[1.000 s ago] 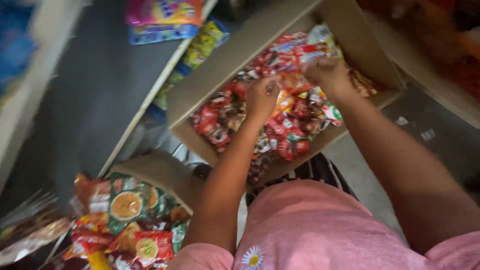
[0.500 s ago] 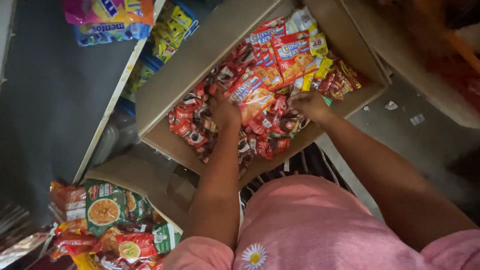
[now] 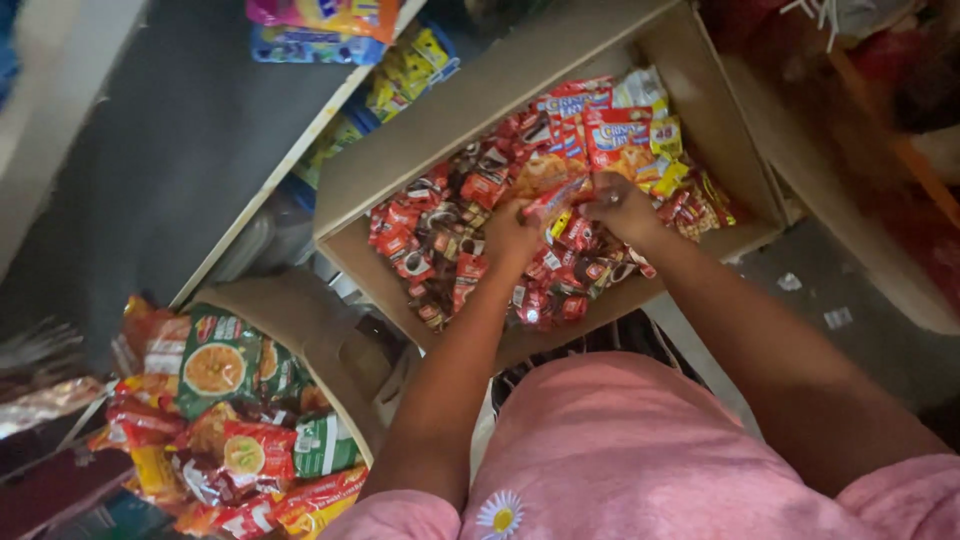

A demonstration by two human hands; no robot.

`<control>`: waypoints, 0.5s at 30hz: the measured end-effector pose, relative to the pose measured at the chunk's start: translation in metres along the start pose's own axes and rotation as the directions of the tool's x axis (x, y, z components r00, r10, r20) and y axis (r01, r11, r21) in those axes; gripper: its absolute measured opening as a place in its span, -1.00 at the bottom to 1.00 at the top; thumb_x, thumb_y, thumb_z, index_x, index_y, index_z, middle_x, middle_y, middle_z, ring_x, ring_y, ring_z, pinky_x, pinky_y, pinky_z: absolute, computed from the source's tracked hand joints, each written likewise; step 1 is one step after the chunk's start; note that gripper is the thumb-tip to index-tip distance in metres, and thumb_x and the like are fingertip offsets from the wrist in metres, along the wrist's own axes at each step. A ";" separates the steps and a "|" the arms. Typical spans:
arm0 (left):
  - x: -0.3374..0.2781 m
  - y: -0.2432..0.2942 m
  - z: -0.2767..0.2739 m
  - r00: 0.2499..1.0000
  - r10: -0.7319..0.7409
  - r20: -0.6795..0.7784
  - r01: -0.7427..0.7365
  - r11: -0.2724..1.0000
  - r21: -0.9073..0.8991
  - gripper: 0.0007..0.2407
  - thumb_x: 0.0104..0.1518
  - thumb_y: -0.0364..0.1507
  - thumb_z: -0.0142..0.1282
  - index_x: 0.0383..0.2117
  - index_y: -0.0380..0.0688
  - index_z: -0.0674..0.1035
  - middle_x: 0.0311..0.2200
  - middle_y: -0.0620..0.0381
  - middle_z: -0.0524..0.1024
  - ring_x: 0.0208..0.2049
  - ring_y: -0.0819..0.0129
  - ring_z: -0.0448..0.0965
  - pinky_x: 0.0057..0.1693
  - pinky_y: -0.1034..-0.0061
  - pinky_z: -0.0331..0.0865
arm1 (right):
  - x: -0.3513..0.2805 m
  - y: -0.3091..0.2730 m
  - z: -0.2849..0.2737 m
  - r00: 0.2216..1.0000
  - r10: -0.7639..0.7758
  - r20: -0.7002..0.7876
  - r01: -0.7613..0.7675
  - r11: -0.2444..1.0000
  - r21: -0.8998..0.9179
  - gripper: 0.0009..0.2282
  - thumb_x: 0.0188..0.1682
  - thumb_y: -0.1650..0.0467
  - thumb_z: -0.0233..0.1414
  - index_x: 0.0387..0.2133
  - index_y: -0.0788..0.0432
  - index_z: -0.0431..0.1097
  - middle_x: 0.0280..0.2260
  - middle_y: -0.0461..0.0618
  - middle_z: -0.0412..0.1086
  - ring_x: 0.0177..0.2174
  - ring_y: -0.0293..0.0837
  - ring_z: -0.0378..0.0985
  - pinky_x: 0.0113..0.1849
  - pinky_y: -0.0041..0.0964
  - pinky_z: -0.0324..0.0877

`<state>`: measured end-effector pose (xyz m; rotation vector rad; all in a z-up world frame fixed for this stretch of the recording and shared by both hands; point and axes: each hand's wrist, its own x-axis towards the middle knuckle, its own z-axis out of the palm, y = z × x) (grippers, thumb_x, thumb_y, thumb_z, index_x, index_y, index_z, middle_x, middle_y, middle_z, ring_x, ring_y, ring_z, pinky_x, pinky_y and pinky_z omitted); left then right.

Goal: Stocking and organizing various seasoning and snack packets on grocery shelves.

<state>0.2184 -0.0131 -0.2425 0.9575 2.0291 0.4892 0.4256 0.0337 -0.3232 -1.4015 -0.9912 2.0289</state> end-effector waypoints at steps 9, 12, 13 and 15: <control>-0.068 0.046 -0.071 0.822 0.478 -0.310 -0.498 0.867 0.018 -0.76 0.19 -0.33 0.21 -0.14 -0.23 0.59 -0.19 -0.11 0.62 -0.19 0.02 0.66 -0.06 0.30 0.48 | -0.027 -0.086 0.025 0.873 -0.455 0.178 0.484 0.857 -0.180 -0.72 0.02 0.44 0.30 -0.09 0.29 0.43 0.23 0.06 0.28 0.09 -0.17 0.44 0.05 -0.18 0.45; -0.095 0.061 -0.104 0.865 0.355 -0.354 -0.411 0.906 -0.098 -0.71 0.19 -0.28 0.19 -0.08 -0.21 0.56 -0.24 -0.08 0.62 -0.27 0.15 0.65 -0.12 0.35 0.47 | -0.050 -0.131 0.053 0.968 -0.179 0.176 0.201 0.973 -0.113 -0.60 -0.11 0.37 0.22 0.04 0.02 0.39 -0.06 -0.07 0.47 -0.16 -0.26 0.56 -0.06 -0.23 0.47; -0.101 0.059 -0.112 0.850 0.355 -0.389 -0.437 0.888 -0.143 -0.72 0.21 -0.28 0.18 -0.09 -0.21 0.56 -0.27 -0.05 0.62 -0.28 0.23 0.63 -0.11 0.37 0.47 | -0.049 -0.134 0.059 0.944 -0.212 0.251 0.248 0.961 -0.121 -0.74 -0.02 0.36 0.19 -0.08 0.14 0.46 -0.13 -0.03 0.52 -0.18 -0.24 0.57 -0.08 -0.25 0.45; -0.115 0.058 -0.133 0.822 0.350 -0.449 -0.468 0.864 -0.184 -0.73 0.24 -0.27 0.17 -0.10 -0.21 0.56 -0.30 -0.03 0.62 -0.30 0.31 0.61 -0.11 0.40 0.47 | -0.042 -0.137 0.076 0.904 -0.249 0.347 0.309 0.942 -0.129 -0.80 0.08 0.35 0.17 -0.20 0.27 0.52 -0.21 0.00 0.57 -0.20 -0.23 0.57 -0.09 -0.26 0.44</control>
